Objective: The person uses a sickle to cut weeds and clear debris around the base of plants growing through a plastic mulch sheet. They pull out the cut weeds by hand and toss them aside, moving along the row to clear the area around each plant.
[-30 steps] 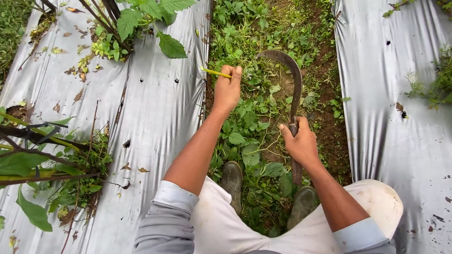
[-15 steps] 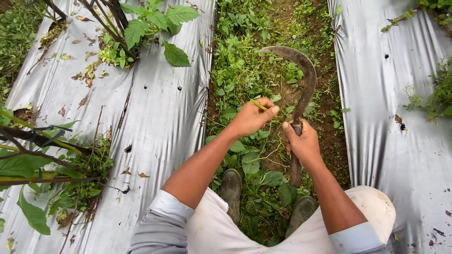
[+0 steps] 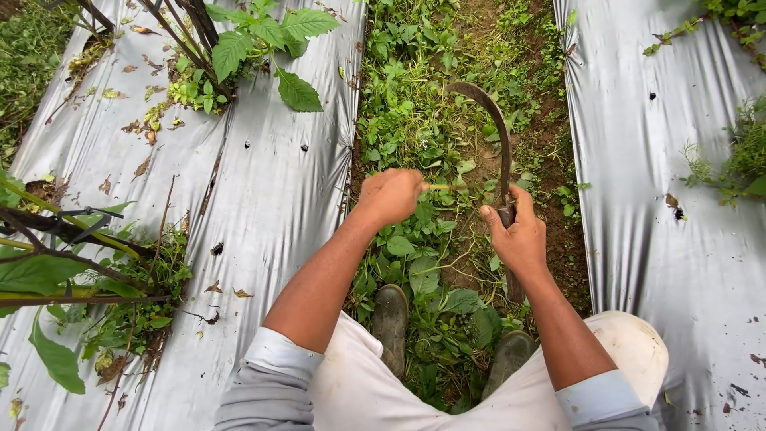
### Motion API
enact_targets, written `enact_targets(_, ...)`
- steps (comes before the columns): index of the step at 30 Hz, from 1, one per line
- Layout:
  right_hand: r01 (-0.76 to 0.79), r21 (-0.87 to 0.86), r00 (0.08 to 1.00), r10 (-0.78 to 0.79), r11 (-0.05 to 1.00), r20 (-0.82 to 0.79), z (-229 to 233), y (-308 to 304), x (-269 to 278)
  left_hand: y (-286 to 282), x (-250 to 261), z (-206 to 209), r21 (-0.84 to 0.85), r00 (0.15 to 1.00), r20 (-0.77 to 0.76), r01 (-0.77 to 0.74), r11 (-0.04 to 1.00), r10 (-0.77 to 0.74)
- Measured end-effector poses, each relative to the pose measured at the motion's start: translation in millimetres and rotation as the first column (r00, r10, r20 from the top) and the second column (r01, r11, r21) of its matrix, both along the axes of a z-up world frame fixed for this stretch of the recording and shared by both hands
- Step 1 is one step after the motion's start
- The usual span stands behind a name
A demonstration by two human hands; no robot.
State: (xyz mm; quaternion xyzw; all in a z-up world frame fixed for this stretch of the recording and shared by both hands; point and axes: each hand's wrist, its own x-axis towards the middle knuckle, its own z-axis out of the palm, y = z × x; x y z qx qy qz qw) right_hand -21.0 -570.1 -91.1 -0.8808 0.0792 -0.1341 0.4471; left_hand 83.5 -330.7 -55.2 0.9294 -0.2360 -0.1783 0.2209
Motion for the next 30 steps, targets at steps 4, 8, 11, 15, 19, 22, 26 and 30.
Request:
enact_targets(4, -0.032, -0.158, 0.995, 0.047, 0.987, 0.091, -19, -5, -11, 26, 32, -28, 0.024, 0.914, 0.333, -0.256, 0.966, 0.233)
enact_targets(8, -0.116, -0.449, 0.986, 0.156, 0.886, 0.052, -43, -18, -17, 42, 44, -43, 0.009, 0.867, 0.428, -0.286, 0.958, 0.255)
enact_targets(11, -0.119, -0.431, 0.966, 0.204, 0.895, 0.157, -43, -13, -19, 42, 44, -45, 0.024, 0.860, 0.444, -0.290, 0.957, 0.250)
enact_targets(15, -0.123, -0.297, 0.892, 0.236, 0.947, 0.384, -64, -21, -16, 38, 44, -42, 0.009, 0.854, 0.457, -0.284, 0.959, 0.249)
enact_targets(19, -0.120, -0.527, 0.990, 0.138, 0.841, -0.006, -93, -42, -13, 36, 35, -23, -0.036, 0.824, 0.514, -0.257, 0.966, 0.239)
enact_targets(22, -0.188, -0.421, 0.947, 0.050, 0.887, -0.318, -85, -30, -22, 44, 15, 2, -0.018, 0.830, 0.502, -0.269, 0.963, 0.241)
enact_targets(26, -0.097, -0.399, 0.978, 0.161, 0.912, 0.130, -31, -4, -27, 42, 28, -25, -0.028, 0.829, 0.493, -0.288, 0.957, 0.264)
enact_targets(30, -0.053, -0.301, 0.870, 0.191, 0.952, 0.454, -73, -12, -30, 24, 20, -18, -0.033, 0.860, 0.463, -0.225, 0.974, 0.215)
